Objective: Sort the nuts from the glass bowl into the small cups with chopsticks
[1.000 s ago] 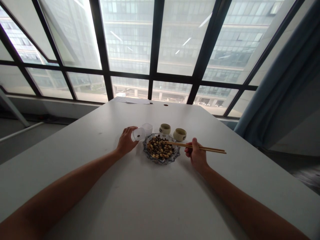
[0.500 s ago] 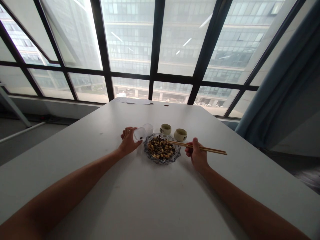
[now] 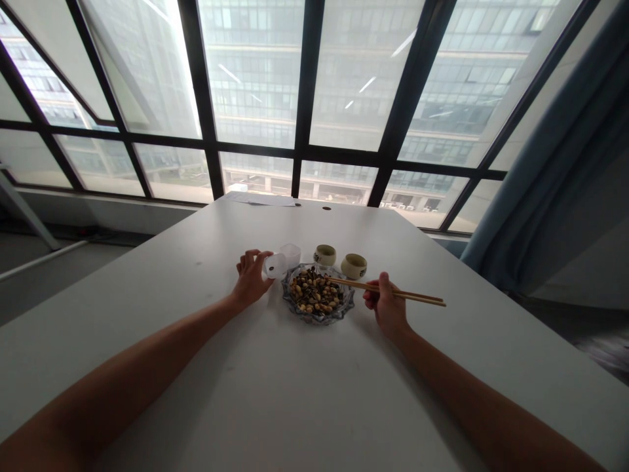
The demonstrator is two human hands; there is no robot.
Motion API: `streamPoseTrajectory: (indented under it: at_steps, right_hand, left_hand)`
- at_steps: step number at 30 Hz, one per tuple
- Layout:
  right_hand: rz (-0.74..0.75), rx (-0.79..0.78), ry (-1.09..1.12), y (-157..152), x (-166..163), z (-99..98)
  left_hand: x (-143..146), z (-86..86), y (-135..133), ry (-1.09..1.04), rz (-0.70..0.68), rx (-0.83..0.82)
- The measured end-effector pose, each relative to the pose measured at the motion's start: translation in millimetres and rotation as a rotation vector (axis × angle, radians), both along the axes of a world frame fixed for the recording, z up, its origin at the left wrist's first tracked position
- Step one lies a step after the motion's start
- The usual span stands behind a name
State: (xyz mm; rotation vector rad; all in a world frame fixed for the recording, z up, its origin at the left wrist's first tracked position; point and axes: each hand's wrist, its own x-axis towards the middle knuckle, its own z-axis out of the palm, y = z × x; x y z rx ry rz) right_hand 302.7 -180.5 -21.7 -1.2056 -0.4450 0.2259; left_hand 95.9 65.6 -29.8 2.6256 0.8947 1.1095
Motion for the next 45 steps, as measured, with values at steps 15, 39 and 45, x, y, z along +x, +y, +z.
streamPoseTrajectory:
  at_steps: [15,39,45]
  right_hand:
    - [-0.006,-0.011,0.035,1.0,1.9,0.5]
    - [0.055,-0.029,0.007,2.3,-0.2,2.3]
    - [0.062,-0.031,0.012,2.7,-1.0,2.1]
  left_hand:
    - [0.1,7.9,2.9,-0.055,0.119,-0.136]
    - [59.0,82.8,13.1,0.522,0.027,-0.197]
    - [77.8,78.4,15.1,0.514,-0.002,-0.228]
